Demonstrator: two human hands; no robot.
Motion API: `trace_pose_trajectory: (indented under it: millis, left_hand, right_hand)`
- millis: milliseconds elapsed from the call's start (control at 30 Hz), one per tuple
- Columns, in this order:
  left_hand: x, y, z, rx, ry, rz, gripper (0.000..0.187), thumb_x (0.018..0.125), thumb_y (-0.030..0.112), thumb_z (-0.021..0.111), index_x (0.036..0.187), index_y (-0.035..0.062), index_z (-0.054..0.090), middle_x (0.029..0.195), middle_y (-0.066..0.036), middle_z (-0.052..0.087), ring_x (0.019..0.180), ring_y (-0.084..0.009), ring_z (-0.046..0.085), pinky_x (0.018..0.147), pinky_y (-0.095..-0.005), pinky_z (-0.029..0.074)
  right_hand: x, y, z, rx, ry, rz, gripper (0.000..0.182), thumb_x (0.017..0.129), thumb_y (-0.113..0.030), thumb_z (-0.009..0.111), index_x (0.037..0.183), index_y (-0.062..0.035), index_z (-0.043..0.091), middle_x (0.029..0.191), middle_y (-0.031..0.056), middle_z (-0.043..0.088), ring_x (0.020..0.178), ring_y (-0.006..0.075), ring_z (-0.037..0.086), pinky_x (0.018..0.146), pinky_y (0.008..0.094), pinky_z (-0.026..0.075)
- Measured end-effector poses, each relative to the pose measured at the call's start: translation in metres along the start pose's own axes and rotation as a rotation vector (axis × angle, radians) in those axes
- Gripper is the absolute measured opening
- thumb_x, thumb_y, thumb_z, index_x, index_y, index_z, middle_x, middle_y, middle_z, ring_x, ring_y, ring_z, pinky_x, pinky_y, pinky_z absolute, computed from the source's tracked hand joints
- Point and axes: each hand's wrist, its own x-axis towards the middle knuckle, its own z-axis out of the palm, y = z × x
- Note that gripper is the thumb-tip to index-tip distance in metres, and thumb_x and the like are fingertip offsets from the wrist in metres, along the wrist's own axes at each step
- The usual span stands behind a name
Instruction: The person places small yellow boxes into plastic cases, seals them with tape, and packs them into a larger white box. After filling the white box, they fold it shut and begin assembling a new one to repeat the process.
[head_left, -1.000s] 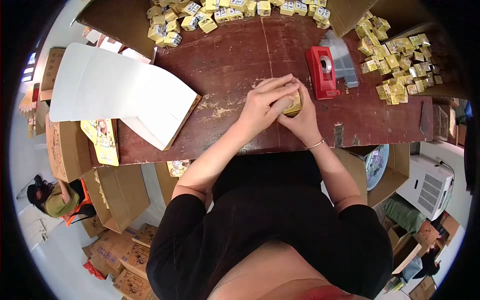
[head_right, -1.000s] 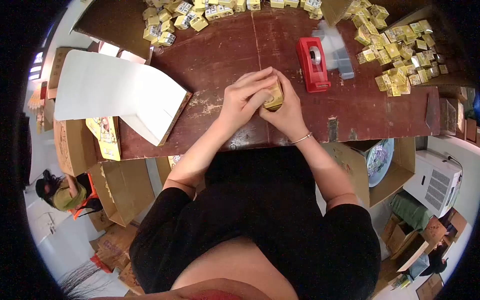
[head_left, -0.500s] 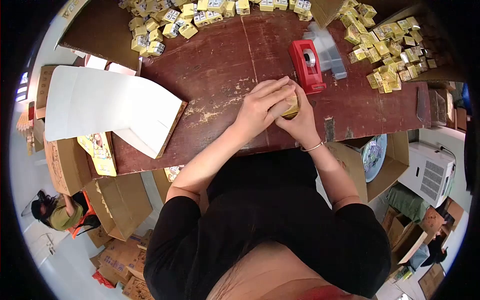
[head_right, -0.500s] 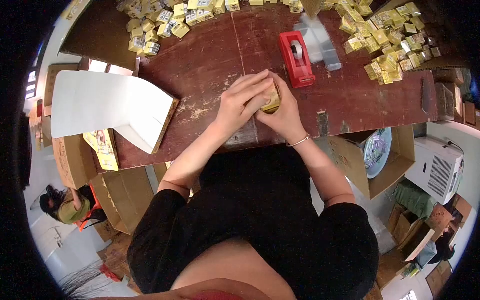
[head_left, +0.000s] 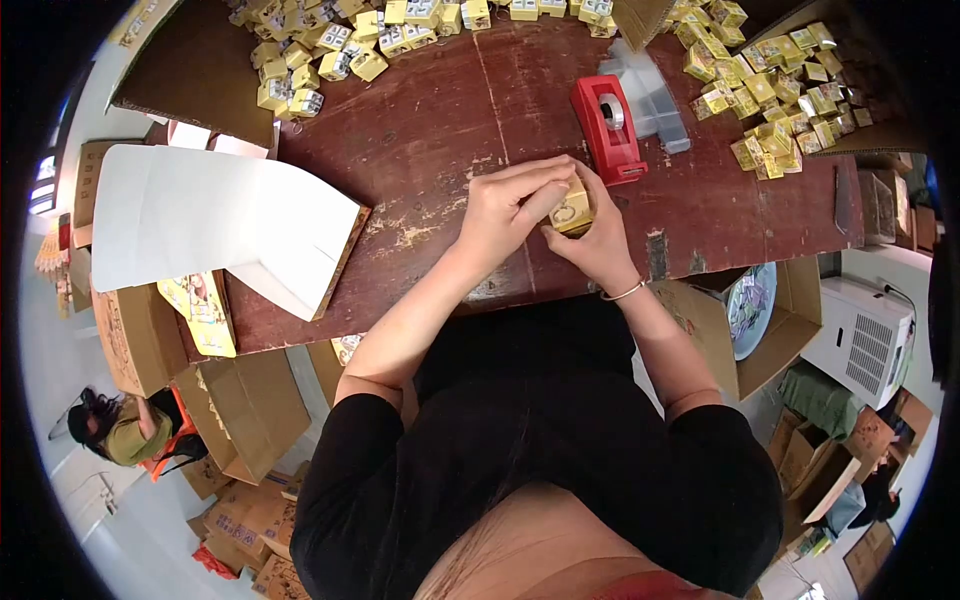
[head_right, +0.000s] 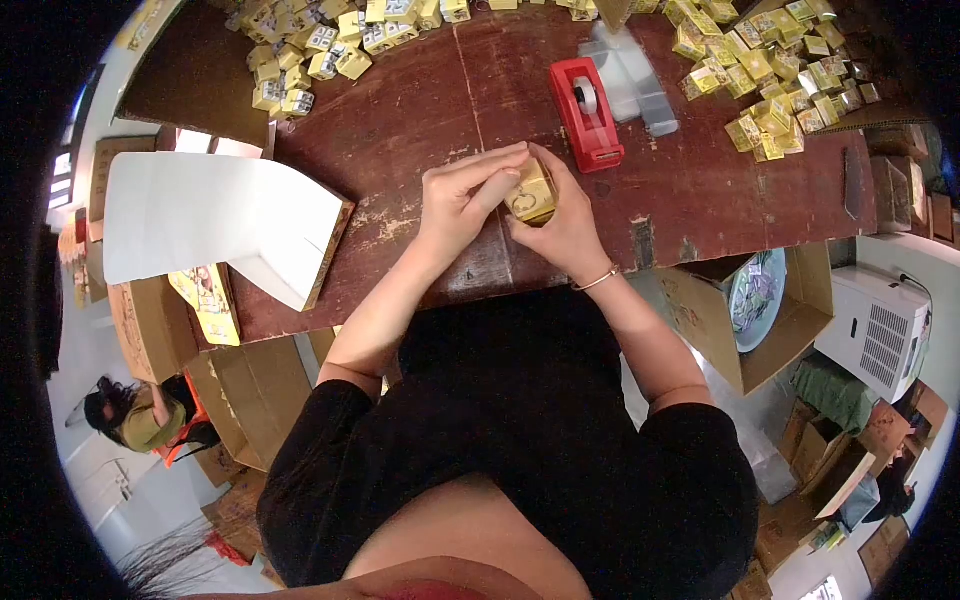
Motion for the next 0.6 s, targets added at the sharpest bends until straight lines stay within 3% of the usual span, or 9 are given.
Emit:
trace_pose_trajectory:
  millis: [233, 400, 500, 600]
  left_hand:
    - [-0.001, -0.003, 0.013, 0.142, 0.018, 0.154, 0.023, 0.085, 0.005, 0.067, 0.107, -0.0004, 0.07, 0.111, -0.017, 0.069, 0.106, -0.0286, 0.067, 0.09, -0.0356, 0.054]
    - [-0.009, 0.002, 0.022, 0.244, 0.015, 0.248, 0.03, 0.082, 0.008, 0.069, 0.112, 0.0021, 0.069, 0.122, -0.018, 0.063, 0.114, -0.0354, 0.06, 0.097, -0.0425, 0.048]
    - [-0.015, -0.011, 0.023, 0.251, -0.043, 0.275, 0.032, 0.081, 0.008, 0.07, 0.113, 0.0026, 0.068, 0.126, -0.017, 0.061, 0.117, -0.0368, 0.058, 0.099, -0.0428, 0.046]
    - [-0.014, -0.022, 0.019, 0.169, -0.091, 0.339, 0.047, 0.078, 0.007, 0.073, 0.123, 0.0021, 0.061, 0.121, -0.014, 0.063, 0.112, -0.0309, 0.06, 0.097, -0.0392, 0.049]
  right_hand:
    - [-0.004, -0.002, 0.002, -0.05, 0.052, 0.025, 0.081, 0.066, -0.015, 0.079, 0.137, -0.0005, 0.043, 0.127, 0.0173, 0.057, 0.118, 0.0268, 0.058, 0.098, 0.0362, 0.046]
    - [-0.006, 0.005, -0.004, 0.041, 0.022, 0.092, 0.082, 0.067, -0.016, 0.08, 0.137, -0.0007, 0.042, 0.129, 0.0174, 0.056, 0.119, 0.0266, 0.057, 0.099, 0.0366, 0.046]
    - [-0.01, 0.011, -0.004, 0.023, -0.008, 0.047, 0.081, 0.069, -0.014, 0.081, 0.138, -0.0013, 0.041, 0.127, 0.0132, 0.055, 0.119, 0.0209, 0.055, 0.098, 0.0338, 0.045]
    - [-0.016, 0.014, -0.006, -0.025, -0.011, 0.026, 0.084, 0.065, -0.014, 0.081, 0.139, -0.0009, 0.04, 0.131, 0.0166, 0.054, 0.12, 0.026, 0.056, 0.099, 0.0363, 0.046]
